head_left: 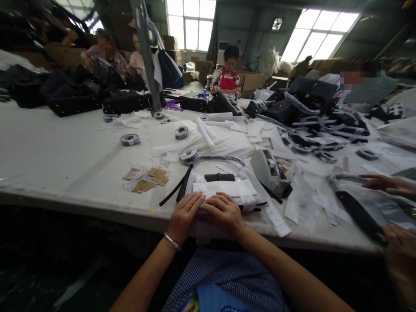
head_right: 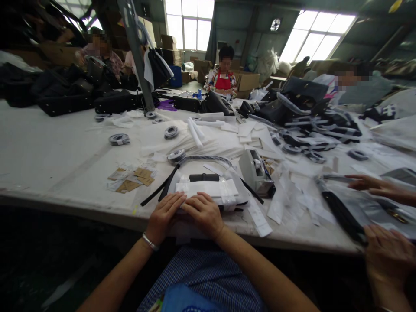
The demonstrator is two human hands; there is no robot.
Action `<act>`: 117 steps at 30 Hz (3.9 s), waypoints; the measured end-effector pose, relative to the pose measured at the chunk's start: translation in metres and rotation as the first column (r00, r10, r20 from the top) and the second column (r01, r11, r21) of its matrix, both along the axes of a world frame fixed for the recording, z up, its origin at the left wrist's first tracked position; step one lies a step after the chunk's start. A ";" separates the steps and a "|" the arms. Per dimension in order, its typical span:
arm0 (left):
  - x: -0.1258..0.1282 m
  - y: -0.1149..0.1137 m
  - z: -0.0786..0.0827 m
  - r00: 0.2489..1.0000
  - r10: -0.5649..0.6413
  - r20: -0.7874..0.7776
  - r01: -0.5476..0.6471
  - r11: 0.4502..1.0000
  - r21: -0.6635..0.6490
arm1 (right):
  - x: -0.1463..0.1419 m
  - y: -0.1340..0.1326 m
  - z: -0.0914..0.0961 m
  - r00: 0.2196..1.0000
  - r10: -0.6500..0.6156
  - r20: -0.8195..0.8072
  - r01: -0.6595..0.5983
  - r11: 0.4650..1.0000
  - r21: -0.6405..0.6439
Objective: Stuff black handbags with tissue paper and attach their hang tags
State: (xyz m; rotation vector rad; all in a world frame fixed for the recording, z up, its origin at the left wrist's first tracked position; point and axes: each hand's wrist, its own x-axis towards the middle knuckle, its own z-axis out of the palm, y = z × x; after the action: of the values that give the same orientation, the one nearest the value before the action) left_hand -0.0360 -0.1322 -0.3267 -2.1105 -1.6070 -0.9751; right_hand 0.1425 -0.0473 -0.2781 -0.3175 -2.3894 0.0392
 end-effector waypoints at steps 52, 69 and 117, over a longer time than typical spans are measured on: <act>-0.008 -0.002 0.003 0.998 -0.026 -0.062 0.025 1.000 -0.013 | 0.005 -0.061 -0.058 0.988 0.058 -0.144 -0.084 0.979 -0.184; -0.003 -0.002 -0.007 0.999 0.035 -0.015 -0.034 0.999 0.017 | 0.006 -0.028 0.012 0.978 0.208 -0.029 -0.210 0.964 -0.163; -0.012 -0.001 0.001 0.990 0.054 -0.128 -0.038 0.991 0.127 | 0.166 0.168 0.077 0.620 -0.742 0.255 0.624 0.269 -0.734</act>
State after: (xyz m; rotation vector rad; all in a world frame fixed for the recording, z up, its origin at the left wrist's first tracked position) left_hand -0.0484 -0.1335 -0.3262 -2.0013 -1.4848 -0.8779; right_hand 0.3080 0.1203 -0.2014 -1.7145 -1.7250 0.6896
